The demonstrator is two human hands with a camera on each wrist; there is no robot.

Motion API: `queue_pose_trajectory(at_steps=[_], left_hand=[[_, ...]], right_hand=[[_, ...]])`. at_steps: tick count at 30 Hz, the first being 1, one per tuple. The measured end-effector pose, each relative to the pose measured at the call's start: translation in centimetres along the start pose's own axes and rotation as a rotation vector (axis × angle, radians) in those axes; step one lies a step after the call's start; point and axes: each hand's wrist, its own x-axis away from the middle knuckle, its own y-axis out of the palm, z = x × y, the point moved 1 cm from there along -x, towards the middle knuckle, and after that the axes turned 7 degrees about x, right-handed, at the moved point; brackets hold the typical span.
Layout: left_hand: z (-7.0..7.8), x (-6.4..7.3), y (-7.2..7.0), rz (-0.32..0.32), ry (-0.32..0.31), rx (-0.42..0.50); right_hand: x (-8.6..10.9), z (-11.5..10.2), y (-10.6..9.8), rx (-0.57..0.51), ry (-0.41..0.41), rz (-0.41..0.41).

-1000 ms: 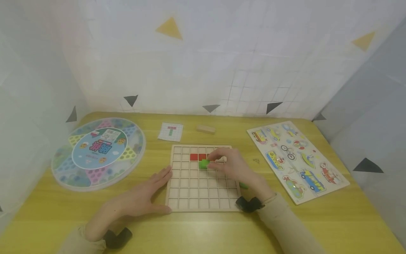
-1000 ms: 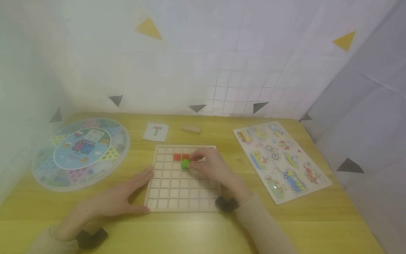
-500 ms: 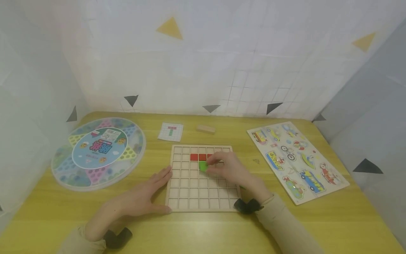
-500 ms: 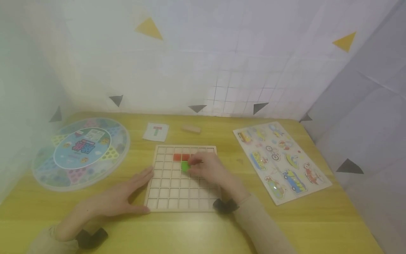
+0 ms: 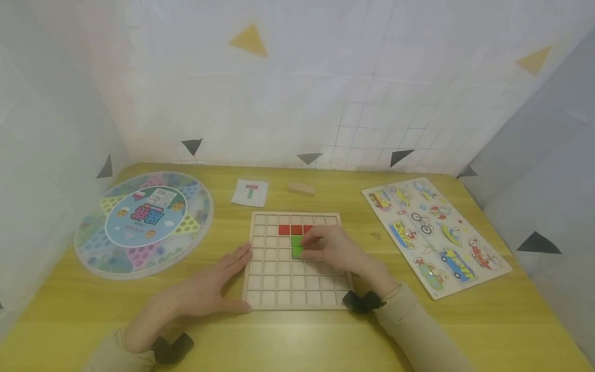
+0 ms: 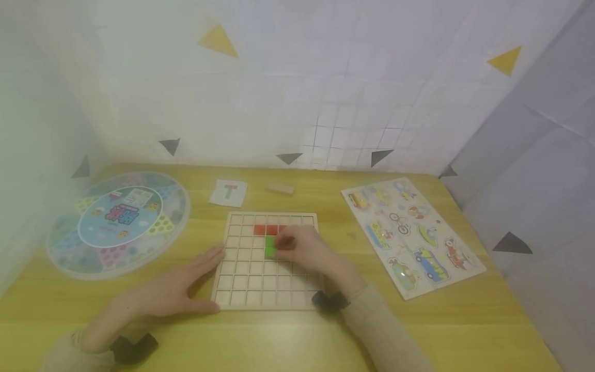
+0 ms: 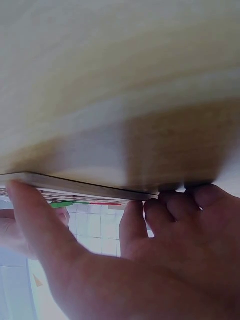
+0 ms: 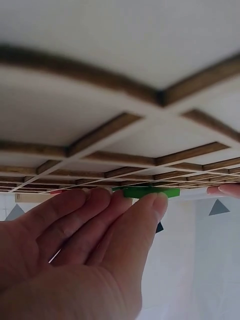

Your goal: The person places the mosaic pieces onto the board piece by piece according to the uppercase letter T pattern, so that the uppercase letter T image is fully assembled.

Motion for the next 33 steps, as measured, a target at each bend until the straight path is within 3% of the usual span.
queue_pose_trajectory(at_steps=[11, 33], left_hand=[[-0.17, -0.12, 0.02, -0.005, -0.042, -0.003], [-0.16, -0.17, 0.01, -0.003, -0.02, -0.019]], right_hand=[[-0.02, -0.01, 0.15, 0.034, -0.052, 0.019], [-0.02, 0.04, 0.27, 0.063, -0.048, 0.004]])
